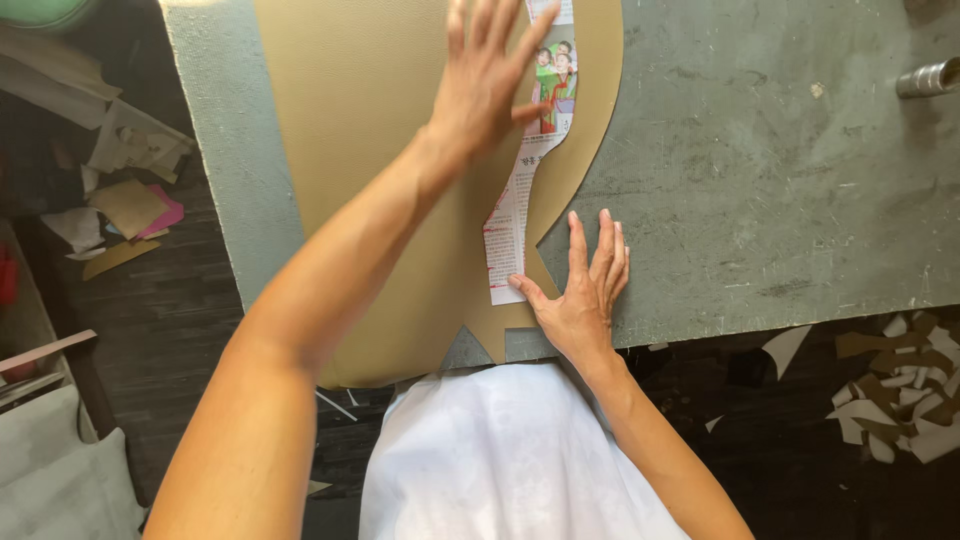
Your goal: The person marks a piece of tan material with a white pencil, then places a newspaper strip on a larger tan sheet and secures it with a padlock and a metal weight. They use a ruler to draw a straight line and cut along it with scissors, trimming the material into a curved shape.
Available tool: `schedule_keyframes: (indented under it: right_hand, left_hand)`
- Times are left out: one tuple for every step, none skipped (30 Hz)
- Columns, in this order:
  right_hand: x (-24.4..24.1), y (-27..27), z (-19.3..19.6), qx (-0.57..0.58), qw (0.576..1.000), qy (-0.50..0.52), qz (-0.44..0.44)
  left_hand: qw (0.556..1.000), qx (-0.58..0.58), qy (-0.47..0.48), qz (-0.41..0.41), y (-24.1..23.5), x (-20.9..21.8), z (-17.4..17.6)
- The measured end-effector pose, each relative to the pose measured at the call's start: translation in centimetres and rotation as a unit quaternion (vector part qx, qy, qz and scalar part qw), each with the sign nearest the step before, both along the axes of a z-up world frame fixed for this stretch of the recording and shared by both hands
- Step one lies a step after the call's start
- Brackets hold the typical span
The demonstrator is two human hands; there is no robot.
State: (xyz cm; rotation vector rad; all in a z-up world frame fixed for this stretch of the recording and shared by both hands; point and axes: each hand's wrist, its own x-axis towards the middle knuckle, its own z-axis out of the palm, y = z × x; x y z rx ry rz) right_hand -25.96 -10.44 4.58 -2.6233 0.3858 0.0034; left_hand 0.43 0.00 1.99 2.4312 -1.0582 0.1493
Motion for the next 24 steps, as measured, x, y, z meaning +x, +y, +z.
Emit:
schedule_keyframes:
  right_hand:
    - [-0.1, 0.1, 0.0, 0.0, 1.0, -0.002, 0.0]
    - [-0.2, 0.1, -0.1, -0.001, 1.0, -0.004, 0.001]
    - [-0.3, 0.0, -0.2, -0.004, 1.0, -0.006, -0.001]
    - [-0.5, 0.1, -0.2, -0.004, 1.0, -0.011, -0.004]
    - [-0.5, 0.0, -0.3, -0.007, 1.0, -0.017, -0.003]
    - [-0.5, 0.1, -0.2, -0.01, 1.0, -0.024, -0.003]
    - [-0.2, 0.0, -0.1, -0.01, 1.0, -0.026, -0.001]
    - [-0.1, 0.0, 0.1, -0.01, 1.0, -0.028, 0.001]
    - [0.0, 0.1, 0.3, -0.01, 1.0, -0.028, 0.006]
    - [0.0, 0.1, 0.5, -0.013, 0.999, -0.032, 0.007]
    - [0.1, 0.1, 0.6, -0.015, 0.999, -0.036, 0.012]
    - [0.1, 0.1, 0.6, -0.016, 0.999, -0.04, 0.017]
    - [0.0, 0.2, 0.5, -0.021, 0.999, -0.038, 0.02]
    - [-0.3, 0.2, 0.3, -0.026, 0.999, -0.035, 0.023]
    - [-0.4, -0.3, 0.1, -0.032, 0.999, -0.032, 0.027]
    - [-0.7, -1.3, -0.2, -0.021, 0.999, -0.04, 0.014]
    - [-0.6, -2.8, -0.5, -0.01, 0.999, -0.051, 0.002]
    - [-0.5, -4.8, -0.8, 0.002, 0.998, -0.061, -0.009]
    - [-0.3, -8.0, -0.9, -0.005, 0.996, -0.082, -0.018]
    - [0.6, -12.4, -1.0, -0.011, 0.994, -0.104, -0.027]
    - [1.8, -17.1, -1.2, -0.043, 0.99, -0.121, -0.056]
    - [3.1, -22.2, -1.3, -0.026, 0.985, -0.13, -0.108]
    - [4.8, -27.1, -1.7, -0.064, 0.976, -0.162, -0.13]
    - [5.6, -32.1, -1.9, -0.091, 0.967, -0.179, -0.158]
  left_hand:
    - [0.996, -0.063, -0.055, -0.016, 0.6, -2.4, 0.2]
    - [0.998, -0.056, -0.033, -0.023, 1.8, -5.1, 0.4]
    - [0.998, -0.051, -0.011, -0.032, 3.2, -7.9, 0.7]
    - [0.997, -0.067, 0.019, -0.027, 4.4, -10.6, 1.1]
    - [0.995, -0.084, 0.048, -0.019, 5.5, -12.9, 1.6]
    - [0.994, -0.087, 0.071, -0.002, 6.5, -15.1, 2.0]
    - [0.992, -0.091, 0.092, 0.015, 7.2, -16.7, 2.5]
    - [0.99, -0.091, 0.104, 0.031, 7.5, -17.9, 2.7]
    - [0.988, -0.091, 0.118, 0.05, 7.7, -19.0, 2.9]
    - [0.985, -0.09, 0.132, 0.068, 7.9, -19.6, 2.9]
    - [0.986, -0.08, 0.128, 0.074, 7.8, -20.1, 2.9]
    - [0.987, -0.071, 0.124, 0.08, 7.7, -20.4, 2.8]
    - [0.987, -0.063, 0.118, 0.086, 7.8, -20.5, 2.6]
    - [0.988, -0.058, 0.117, 0.087, 7.9, -20.5, 2.5]
    - [0.988, -0.053, 0.116, 0.088, 7.9, -20.5, 2.4]
    - [0.988, -0.049, 0.115, 0.09, 7.9, -20.6, 2.3]
    - [0.989, -0.044, 0.11, 0.091, 8.0, -20.5, 2.3]
    - [0.989, -0.038, 0.106, 0.093, 8.0, -20.4, 2.3]
    - [0.99, -0.033, 0.105, 0.092, 7.8, -20.5, 2.4]
    - [0.989, -0.035, 0.105, 0.097, 7.7, -20.3, 2.5]
    - [0.988, -0.034, 0.11, 0.098, 7.7, -20.5, 2.6]
    - [0.988, -0.032, 0.116, 0.1, 7.5, -20.9, 2.8]
    - [0.987, -0.027, 0.122, 0.1, 7.6, -20.8, 3.0]
    - [0.986, -0.022, 0.128, 0.1, 7.7, -20.8, 3.2]
